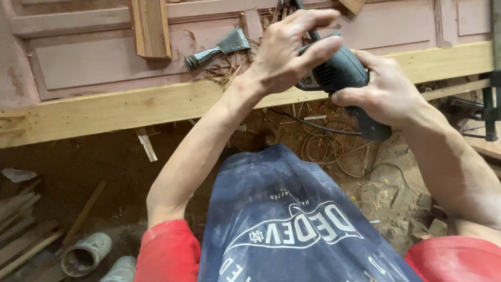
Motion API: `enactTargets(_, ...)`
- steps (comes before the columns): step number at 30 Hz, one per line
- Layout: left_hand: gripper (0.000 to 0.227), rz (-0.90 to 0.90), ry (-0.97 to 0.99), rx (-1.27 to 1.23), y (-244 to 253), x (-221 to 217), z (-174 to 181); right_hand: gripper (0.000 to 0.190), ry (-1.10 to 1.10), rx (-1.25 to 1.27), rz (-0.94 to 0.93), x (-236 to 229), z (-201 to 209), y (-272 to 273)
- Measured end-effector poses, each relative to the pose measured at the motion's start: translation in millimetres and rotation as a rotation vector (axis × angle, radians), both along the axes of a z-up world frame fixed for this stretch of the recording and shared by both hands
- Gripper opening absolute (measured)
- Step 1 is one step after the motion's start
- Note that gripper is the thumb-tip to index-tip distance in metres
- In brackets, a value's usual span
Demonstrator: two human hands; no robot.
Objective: The person shaves a small wooden stick with a chisel, then uses a hammer to tap it into place on a wooden door frame. They adjust a metal bar clamp, use a power drill to secure components, and continue assembling the door structure.
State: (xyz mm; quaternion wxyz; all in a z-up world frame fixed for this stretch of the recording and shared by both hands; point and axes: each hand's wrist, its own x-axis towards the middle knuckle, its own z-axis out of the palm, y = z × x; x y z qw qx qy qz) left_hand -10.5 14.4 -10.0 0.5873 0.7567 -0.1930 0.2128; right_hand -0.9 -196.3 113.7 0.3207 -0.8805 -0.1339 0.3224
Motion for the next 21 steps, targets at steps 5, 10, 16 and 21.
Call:
enactTargets(5, 0.052, -0.005, -0.010, -0.059, -16.9, 16.8, 8.3, 0.049, -0.036, -0.035, 0.083, 8.1, 11.1, 24.2)
enactTargets(10, 0.032, 0.010, -0.025, -0.211, -23.9, 33.3, -7.1, 0.043, 0.001, -0.109, 0.061, 14.4, 16.2, 38.8)
enactTargets(16, 0.028, 0.052, -0.053, -0.246, -18.9, 37.7, -10.9, 0.043, -0.003, -0.097, 0.099, 17.5, 19.1, 48.6)
enactTargets(21, 0.027, 0.042, -0.040, -0.279, -17.6, 37.8, -7.4, 0.043, -0.038, -0.123, 0.097, 21.3, 15.4, 45.2)
